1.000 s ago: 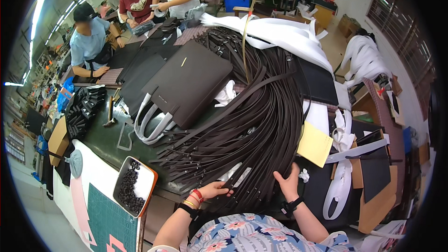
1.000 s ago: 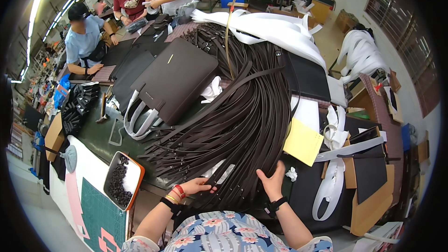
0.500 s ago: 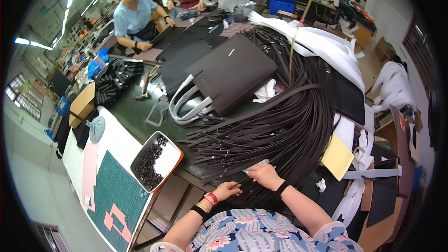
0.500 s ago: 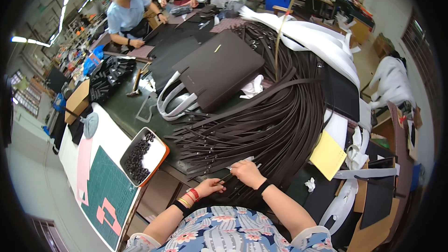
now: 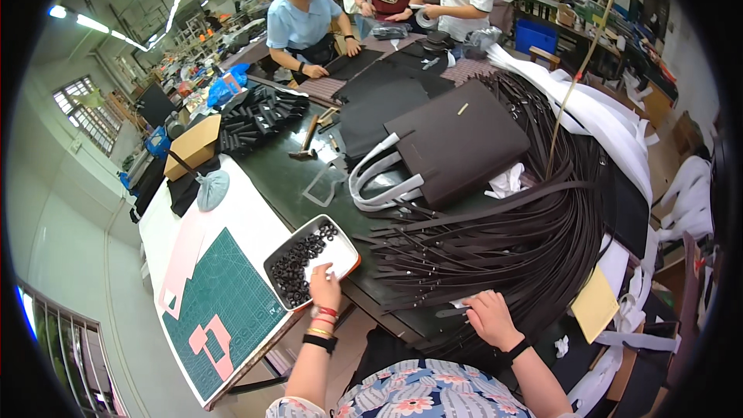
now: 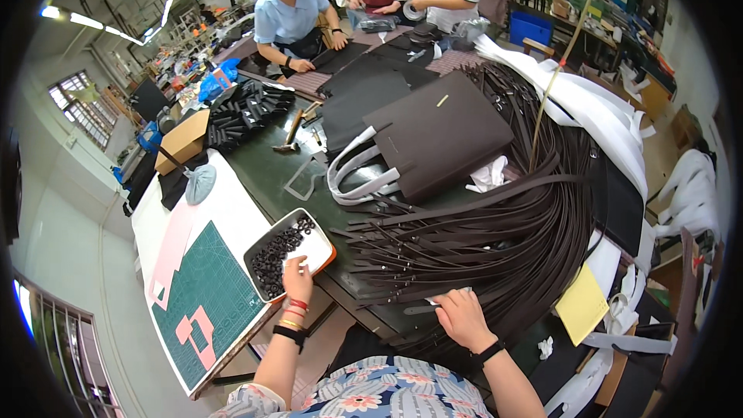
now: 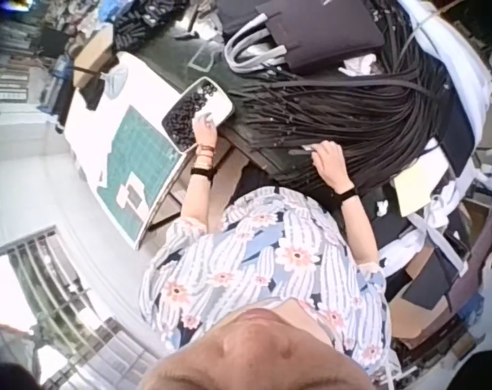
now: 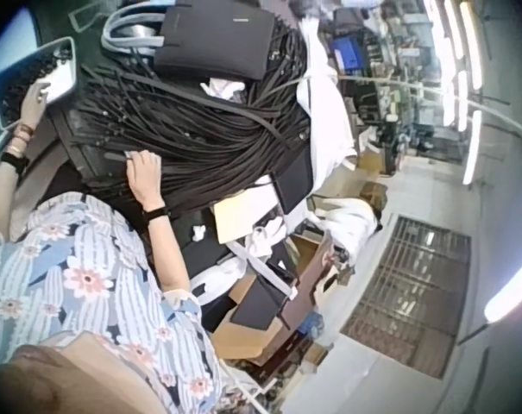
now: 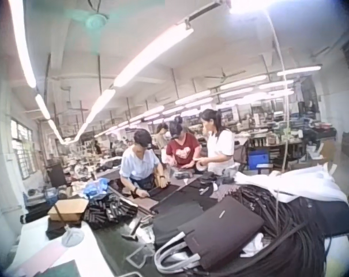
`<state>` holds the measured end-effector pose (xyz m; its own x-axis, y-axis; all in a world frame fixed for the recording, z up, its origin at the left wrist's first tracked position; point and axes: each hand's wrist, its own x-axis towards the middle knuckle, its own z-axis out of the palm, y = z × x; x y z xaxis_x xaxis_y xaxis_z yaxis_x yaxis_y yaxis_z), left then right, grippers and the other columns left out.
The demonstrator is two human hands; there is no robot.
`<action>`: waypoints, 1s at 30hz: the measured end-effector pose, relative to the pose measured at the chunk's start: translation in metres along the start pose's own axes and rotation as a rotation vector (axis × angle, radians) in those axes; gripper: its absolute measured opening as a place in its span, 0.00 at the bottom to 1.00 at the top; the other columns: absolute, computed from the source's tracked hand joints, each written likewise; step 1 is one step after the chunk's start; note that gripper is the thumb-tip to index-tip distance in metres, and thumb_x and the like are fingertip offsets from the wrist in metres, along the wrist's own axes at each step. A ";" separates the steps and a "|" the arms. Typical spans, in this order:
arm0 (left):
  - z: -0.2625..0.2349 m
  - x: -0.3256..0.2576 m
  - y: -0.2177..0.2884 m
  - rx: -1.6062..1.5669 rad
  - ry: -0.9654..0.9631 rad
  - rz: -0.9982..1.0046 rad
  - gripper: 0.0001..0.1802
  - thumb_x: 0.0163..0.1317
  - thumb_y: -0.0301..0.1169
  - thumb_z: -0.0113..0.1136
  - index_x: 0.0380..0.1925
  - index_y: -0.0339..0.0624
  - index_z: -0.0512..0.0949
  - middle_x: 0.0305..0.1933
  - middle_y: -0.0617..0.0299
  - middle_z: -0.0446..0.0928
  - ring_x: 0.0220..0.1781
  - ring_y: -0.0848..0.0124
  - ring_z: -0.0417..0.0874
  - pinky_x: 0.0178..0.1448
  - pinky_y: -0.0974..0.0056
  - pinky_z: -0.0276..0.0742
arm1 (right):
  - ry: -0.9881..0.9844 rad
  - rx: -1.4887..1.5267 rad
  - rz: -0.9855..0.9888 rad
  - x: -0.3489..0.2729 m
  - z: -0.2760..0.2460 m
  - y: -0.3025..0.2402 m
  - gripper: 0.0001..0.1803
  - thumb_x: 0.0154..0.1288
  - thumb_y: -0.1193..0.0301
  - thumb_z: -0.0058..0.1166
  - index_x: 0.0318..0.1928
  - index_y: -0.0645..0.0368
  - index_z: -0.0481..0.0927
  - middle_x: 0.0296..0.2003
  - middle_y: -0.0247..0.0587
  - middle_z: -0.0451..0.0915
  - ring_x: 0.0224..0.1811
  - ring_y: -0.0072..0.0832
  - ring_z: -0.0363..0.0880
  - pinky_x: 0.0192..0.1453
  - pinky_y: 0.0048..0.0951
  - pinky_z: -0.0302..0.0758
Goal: The person attaches small black plastic clips to the ends of long black straps by hand. They pick up a strap, slide a clip onto the end, and place the finished strap onto a growing pile on the table. The process is repetitive and performed entirely by hand without tools.
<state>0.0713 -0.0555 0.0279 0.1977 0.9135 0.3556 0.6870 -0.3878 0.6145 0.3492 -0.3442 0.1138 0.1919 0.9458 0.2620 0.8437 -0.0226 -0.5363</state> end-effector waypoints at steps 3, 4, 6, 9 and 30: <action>-0.022 0.023 -0.060 0.249 -0.211 -0.010 0.09 0.52 0.25 0.61 0.35 0.42 0.81 0.38 0.53 0.78 0.42 0.55 0.80 0.47 0.55 0.76 | 0.043 0.019 0.020 0.001 -0.002 0.002 0.07 0.57 0.70 0.59 0.36 0.57 0.79 0.33 0.38 0.74 0.38 0.38 0.71 0.44 0.36 0.66; -0.033 0.026 -0.067 0.298 -0.309 -0.040 0.09 0.50 0.26 0.62 0.34 0.44 0.82 0.38 0.53 0.78 0.42 0.55 0.80 0.47 0.55 0.76 | 0.052 0.031 0.024 0.001 -0.003 0.001 0.07 0.56 0.71 0.59 0.35 0.57 0.79 0.32 0.38 0.74 0.38 0.38 0.71 0.43 0.36 0.66; -0.047 0.023 -0.076 0.383 -0.362 -0.007 0.08 0.47 0.31 0.66 0.30 0.46 0.84 0.35 0.54 0.78 0.41 0.55 0.80 0.46 0.55 0.77 | 0.091 0.034 0.040 0.000 -0.003 -0.001 0.07 0.55 0.70 0.60 0.34 0.57 0.79 0.31 0.38 0.74 0.37 0.39 0.72 0.42 0.37 0.66; -0.056 0.020 -0.076 0.440 -0.470 0.000 0.07 0.45 0.35 0.68 0.25 0.47 0.85 0.32 0.53 0.78 0.39 0.54 0.81 0.44 0.54 0.77 | 0.129 0.043 0.047 -0.001 -0.002 -0.002 0.06 0.56 0.69 0.59 0.34 0.56 0.79 0.30 0.39 0.75 0.36 0.40 0.73 0.40 0.38 0.66; -0.025 -0.006 0.076 -1.446 -0.596 -0.624 0.13 0.67 0.33 0.57 0.47 0.37 0.76 0.48 0.57 0.79 0.47 0.71 0.79 0.51 0.71 0.76 | 0.306 0.105 0.028 0.017 -0.039 -0.015 0.08 0.58 0.69 0.60 0.38 0.55 0.80 0.27 0.36 0.74 0.32 0.36 0.72 0.38 0.33 0.65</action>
<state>0.1050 -0.0936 0.0903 0.6131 0.7446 -0.2641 -0.3362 0.5484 0.7657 0.3599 -0.3401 0.1577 0.3700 0.8034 0.4666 0.7825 0.0013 -0.6227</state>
